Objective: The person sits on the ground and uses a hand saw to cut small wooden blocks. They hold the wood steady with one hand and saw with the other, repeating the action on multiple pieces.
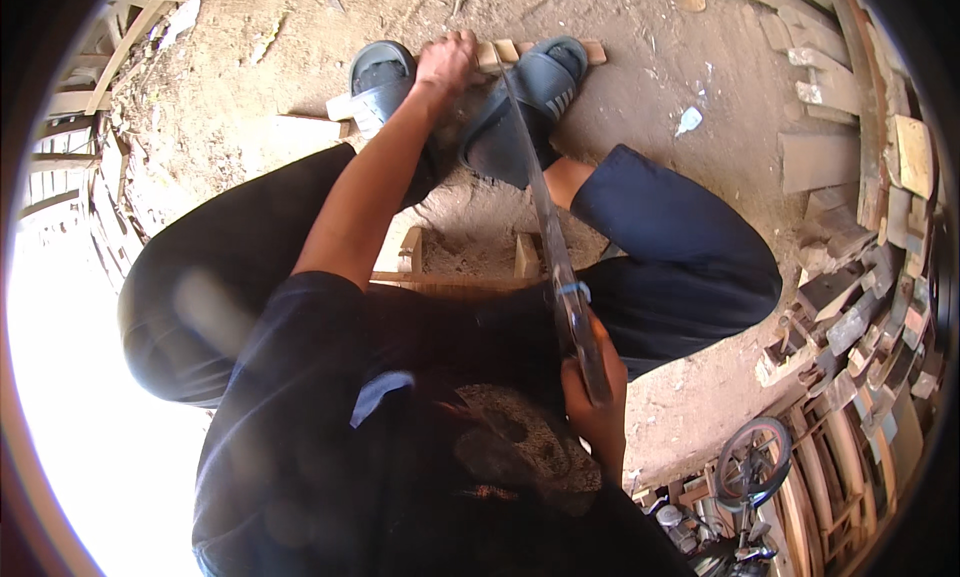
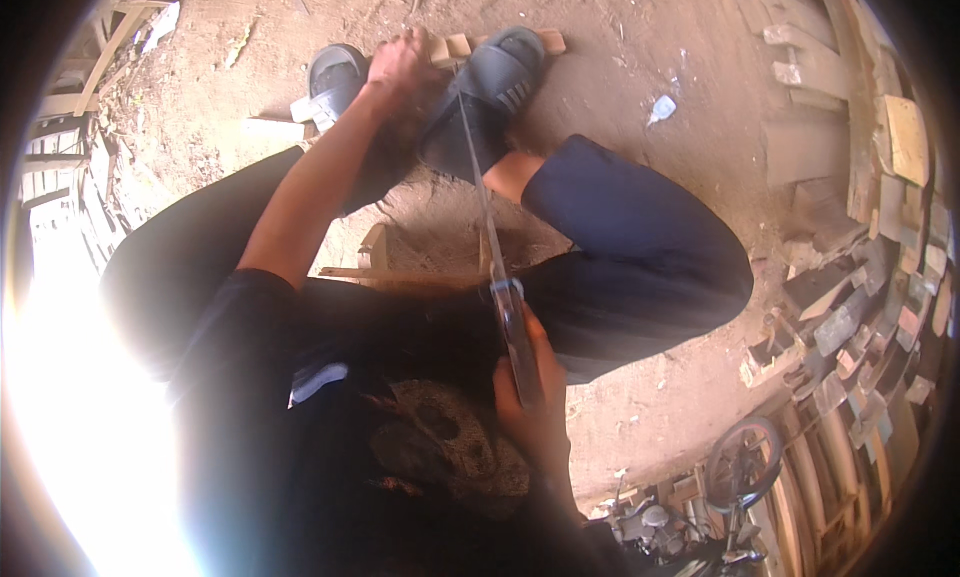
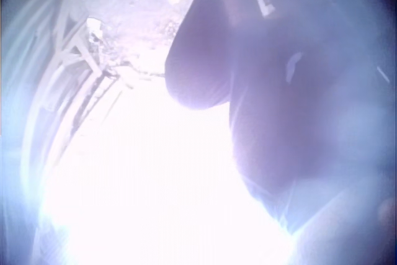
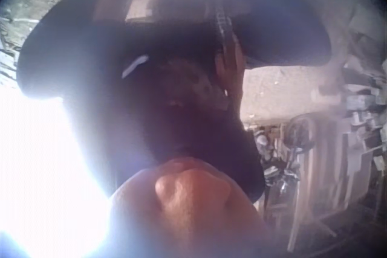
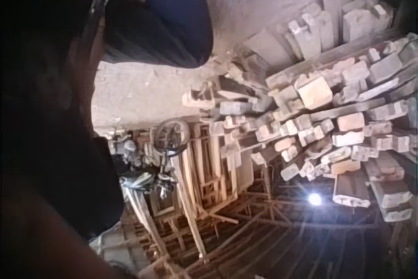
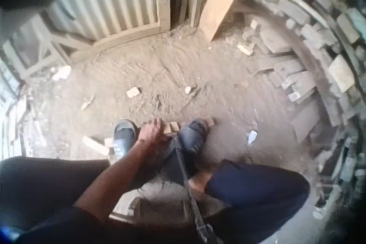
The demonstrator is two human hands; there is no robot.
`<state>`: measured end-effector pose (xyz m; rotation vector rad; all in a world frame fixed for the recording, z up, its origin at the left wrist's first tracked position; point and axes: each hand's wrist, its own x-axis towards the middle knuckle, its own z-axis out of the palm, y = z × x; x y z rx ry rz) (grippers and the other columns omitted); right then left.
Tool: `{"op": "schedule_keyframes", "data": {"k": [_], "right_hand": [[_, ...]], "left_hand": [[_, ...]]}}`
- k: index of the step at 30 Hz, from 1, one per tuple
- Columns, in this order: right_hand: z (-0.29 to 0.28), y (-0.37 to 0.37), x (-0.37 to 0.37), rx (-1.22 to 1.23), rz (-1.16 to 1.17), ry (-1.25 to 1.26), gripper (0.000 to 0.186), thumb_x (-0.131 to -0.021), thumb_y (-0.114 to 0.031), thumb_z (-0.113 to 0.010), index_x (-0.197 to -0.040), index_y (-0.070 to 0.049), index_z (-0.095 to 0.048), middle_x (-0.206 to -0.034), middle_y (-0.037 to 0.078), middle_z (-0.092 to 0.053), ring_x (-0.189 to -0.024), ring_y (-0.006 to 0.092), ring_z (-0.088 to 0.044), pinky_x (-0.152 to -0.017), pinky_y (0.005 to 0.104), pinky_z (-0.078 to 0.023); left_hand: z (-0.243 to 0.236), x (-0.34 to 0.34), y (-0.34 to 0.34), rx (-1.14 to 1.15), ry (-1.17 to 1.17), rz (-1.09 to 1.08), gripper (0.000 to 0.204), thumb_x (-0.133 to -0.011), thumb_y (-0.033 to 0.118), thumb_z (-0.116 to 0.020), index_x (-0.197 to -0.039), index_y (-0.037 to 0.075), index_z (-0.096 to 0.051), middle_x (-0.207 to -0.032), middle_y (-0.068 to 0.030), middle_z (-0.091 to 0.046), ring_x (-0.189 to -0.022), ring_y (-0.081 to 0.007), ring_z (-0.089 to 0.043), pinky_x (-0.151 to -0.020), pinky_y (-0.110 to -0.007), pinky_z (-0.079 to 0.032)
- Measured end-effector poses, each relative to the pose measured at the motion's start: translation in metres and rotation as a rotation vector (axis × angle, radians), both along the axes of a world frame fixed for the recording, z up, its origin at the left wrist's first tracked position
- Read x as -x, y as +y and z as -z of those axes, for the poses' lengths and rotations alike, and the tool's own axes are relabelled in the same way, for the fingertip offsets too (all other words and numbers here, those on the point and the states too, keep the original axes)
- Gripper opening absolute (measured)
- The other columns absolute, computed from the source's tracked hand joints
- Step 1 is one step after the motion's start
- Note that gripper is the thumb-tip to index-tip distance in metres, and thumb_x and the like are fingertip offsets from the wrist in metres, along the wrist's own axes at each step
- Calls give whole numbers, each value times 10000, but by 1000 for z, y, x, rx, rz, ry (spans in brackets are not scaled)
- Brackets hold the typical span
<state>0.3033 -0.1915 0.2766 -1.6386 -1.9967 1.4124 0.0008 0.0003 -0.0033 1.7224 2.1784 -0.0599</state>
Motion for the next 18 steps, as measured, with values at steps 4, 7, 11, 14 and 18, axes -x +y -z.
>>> {"op": "schedule_keyframes", "data": {"k": [4,7,11,14,18], "right_hand": [[20,28,22,334,169,51,527,-809,35,-465,-1335,30,-428,-1189,246,-579,-1137,306,-580,-948,339,-425],[9,10,5,157,32,15,610,-774,36,-473,-1377,-5,-391,-1211,247,-568,-1137,323,-584,-946,374,-445],[7,13,-8,130,10,53,608,-773,41,-459,-1376,-5,-398,-1216,239,-572,-1145,307,-585,-944,376,-447],[27,29,18,298,118,27,608,-773,34,-462,-1376,-9,-402,-1181,222,-585,-1006,270,-623,-864,355,-474],[10,10,12,182,70,14,595,-777,22,-460,-1369,0,-405,-1101,207,-609,-854,228,-606,-781,324,-474]], "left_hand": [[5,3,4,-12,-9,44,705,-673,481,-783,-1127,30,-485,-1106,-158,-610,-1028,-311,-618,-848,-431,-502],[1,-2,0,-31,39,65,677,-694,498,-756,-1103,34,-481,-1073,-177,-616,-985,-320,-637,-839,-417,-512],[11,2,-3,-44,30,47,709,-684,501,-765,-1125,29,-473,-1073,-161,-616,-1003,-306,-629,-835,-417,-506],[9,-1,2,-30,16,55,713,-687,490,-770,-1133,27,-461,-1069,-151,-617,-1016,-294,-626,-821,-416,-508],[2,1,0,-21,38,28,698,-698,485,-765,-1126,25,-460,-1068,-155,-614,-1001,-301,-631,-822,-419,-509]]}}
